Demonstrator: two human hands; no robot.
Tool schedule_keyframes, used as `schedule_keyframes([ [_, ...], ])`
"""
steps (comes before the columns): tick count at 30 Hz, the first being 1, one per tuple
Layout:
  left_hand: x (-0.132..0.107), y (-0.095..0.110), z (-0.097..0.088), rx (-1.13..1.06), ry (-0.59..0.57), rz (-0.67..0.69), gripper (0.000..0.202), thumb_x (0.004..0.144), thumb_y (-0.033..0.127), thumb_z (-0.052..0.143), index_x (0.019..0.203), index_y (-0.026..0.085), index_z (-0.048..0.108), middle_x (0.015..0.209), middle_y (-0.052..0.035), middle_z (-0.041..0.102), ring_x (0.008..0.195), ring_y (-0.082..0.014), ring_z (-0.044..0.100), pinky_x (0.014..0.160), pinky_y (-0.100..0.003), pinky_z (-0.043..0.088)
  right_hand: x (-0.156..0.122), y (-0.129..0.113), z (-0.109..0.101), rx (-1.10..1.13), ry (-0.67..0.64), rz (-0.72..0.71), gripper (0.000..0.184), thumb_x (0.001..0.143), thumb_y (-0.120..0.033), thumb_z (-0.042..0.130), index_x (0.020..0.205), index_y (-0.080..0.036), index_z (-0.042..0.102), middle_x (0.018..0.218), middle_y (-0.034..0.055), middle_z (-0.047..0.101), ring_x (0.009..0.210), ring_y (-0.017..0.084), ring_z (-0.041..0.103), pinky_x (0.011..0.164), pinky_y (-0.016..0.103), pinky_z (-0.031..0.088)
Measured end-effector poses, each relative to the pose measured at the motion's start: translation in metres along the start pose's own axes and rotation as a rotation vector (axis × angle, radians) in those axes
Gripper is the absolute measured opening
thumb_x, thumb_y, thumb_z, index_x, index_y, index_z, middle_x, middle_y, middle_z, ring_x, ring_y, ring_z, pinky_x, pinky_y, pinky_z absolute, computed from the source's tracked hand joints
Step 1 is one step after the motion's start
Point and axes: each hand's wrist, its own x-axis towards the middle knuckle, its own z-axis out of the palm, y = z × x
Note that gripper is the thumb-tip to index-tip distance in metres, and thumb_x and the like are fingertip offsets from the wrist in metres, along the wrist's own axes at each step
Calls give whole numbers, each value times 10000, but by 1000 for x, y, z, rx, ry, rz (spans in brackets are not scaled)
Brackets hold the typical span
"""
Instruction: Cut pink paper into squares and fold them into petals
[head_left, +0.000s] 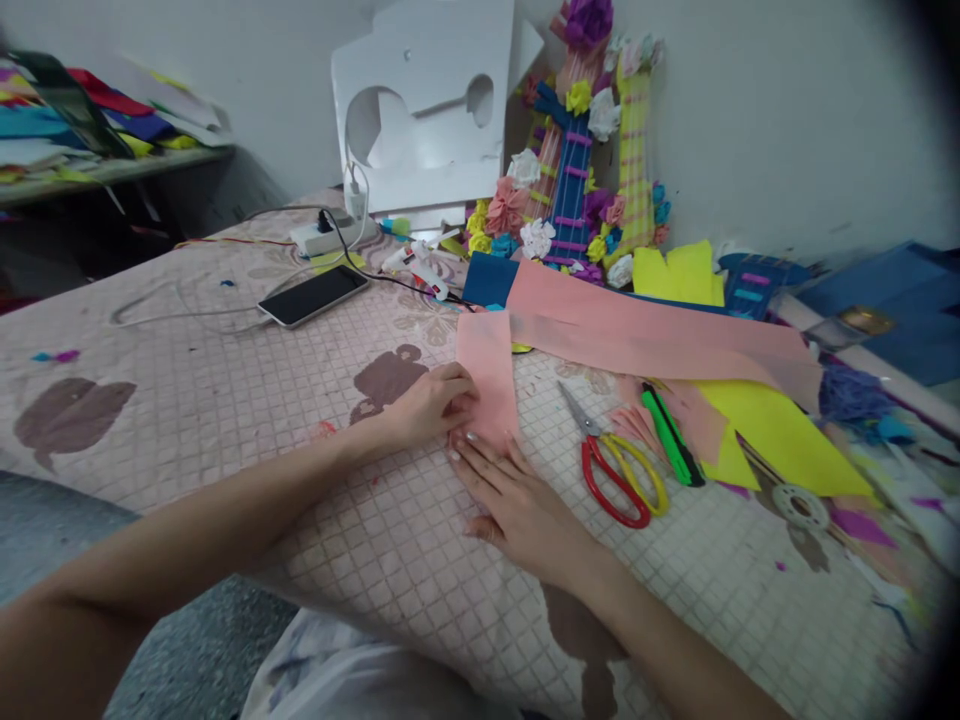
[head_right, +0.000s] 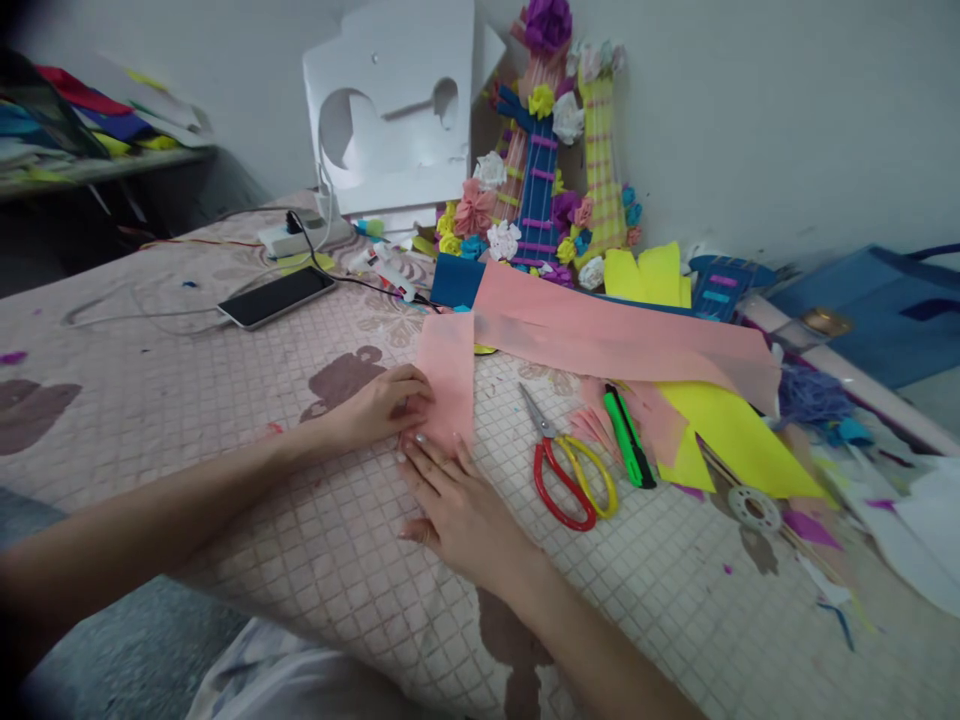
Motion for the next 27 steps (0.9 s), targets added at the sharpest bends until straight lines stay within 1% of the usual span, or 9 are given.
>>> schedule_keyframes([
  [4, 2, 0, 0, -9, 17, 6, 154, 802, 137, 568, 942, 131, 632, 987, -96, 581, 907, -179, 573, 811, -323, 494, 6, -4, 2, 2, -16, -21, 627, 931, -480, 422, 1423, -97, 358, 1521, 162, 279, 1427, 275, 171, 1136, 530, 222],
  [9, 3, -3, 1, -3, 21, 11, 149, 792, 151, 591, 932, 132, 637, 950, -90, 591, 895, -185, 574, 802, -324, 495, 8, -6, 2, 34, -28, -73, 615, 925, -500, 421, 1421, -140, 370, 1524, 143, 289, 1424, 268, 186, 1137, 533, 215],
  [11, 3, -4, 1, 6, 16, 20, 144, 803, 164, 587, 936, 132, 631, 963, -94, 590, 893, -184, 573, 799, -324, 494, 7, -6, 0, 42, -9, -97, 614, 931, -488, 416, 1420, -120, 367, 1516, 132, 314, 1422, 252, 199, 1150, 510, 205],
  [14, 2, -4, 0, 20, 2, 36, 143, 841, 191, 553, 953, 128, 615, 979, -99, 590, 900, -181, 573, 807, -328, 490, 0, -2, -4, 42, 70, -113, 615, 942, -464, 407, 1410, -67, 368, 1497, 146, 344, 1421, 239, 205, 1161, 483, 203],
  [17, 1, -1, -1, 43, 18, 31, 177, 897, 214, 470, 967, 118, 602, 971, -108, 598, 913, -184, 575, 820, -335, 484, -14, 6, -7, 30, 147, -63, 577, 961, -401, 396, 1433, -77, 326, 1477, 142, 382, 1420, 221, 211, 1150, 487, 244],
  [20, -2, 5, -1, 84, 51, 59, 231, 915, 283, 465, 1023, 122, 590, 1034, -126, 597, 982, -208, 564, 877, -372, 463, -26, 15, -7, 9, 117, 45, 596, 961, -345, 410, 1482, -125, 221, 1505, 130, 331, 1422, 224, 205, 1137, 511, 264],
  [23, -7, 10, 1, 160, 8, 81, 429, 842, 417, 584, 1182, 161, 529, 1216, -143, 546, 1166, -278, 485, 981, -452, 397, -31, 17, -4, 1, 22, 135, 644, 950, -325, 433, 1504, -181, 137, 1541, 106, 242, 1430, 237, 166, 1125, 535, 269],
  [25, -11, 10, 2, 232, -62, 11, 644, 753, 497, 664, 1276, 182, 459, 1361, -164, 448, 1295, -352, 362, 1023, -525, 338, -31, 17, -3, 8, -27, 163, 665, 946, -312, 441, 1507, -212, 98, 1555, 85, 195, 1436, 231, 131, 1127, 539, 258],
  [27, -14, 7, 1, 283, -131, -89, 793, 692, 556, 692, 1329, 182, 402, 1445, -186, 349, 1354, -408, 258, 1037, -578, 296, -31, 16, -3, 17, -54, 170, 686, 941, -305, 452, 1508, -226, 73, 1561, 72, 174, 1440, 221, 106, 1133, 534, 241],
])
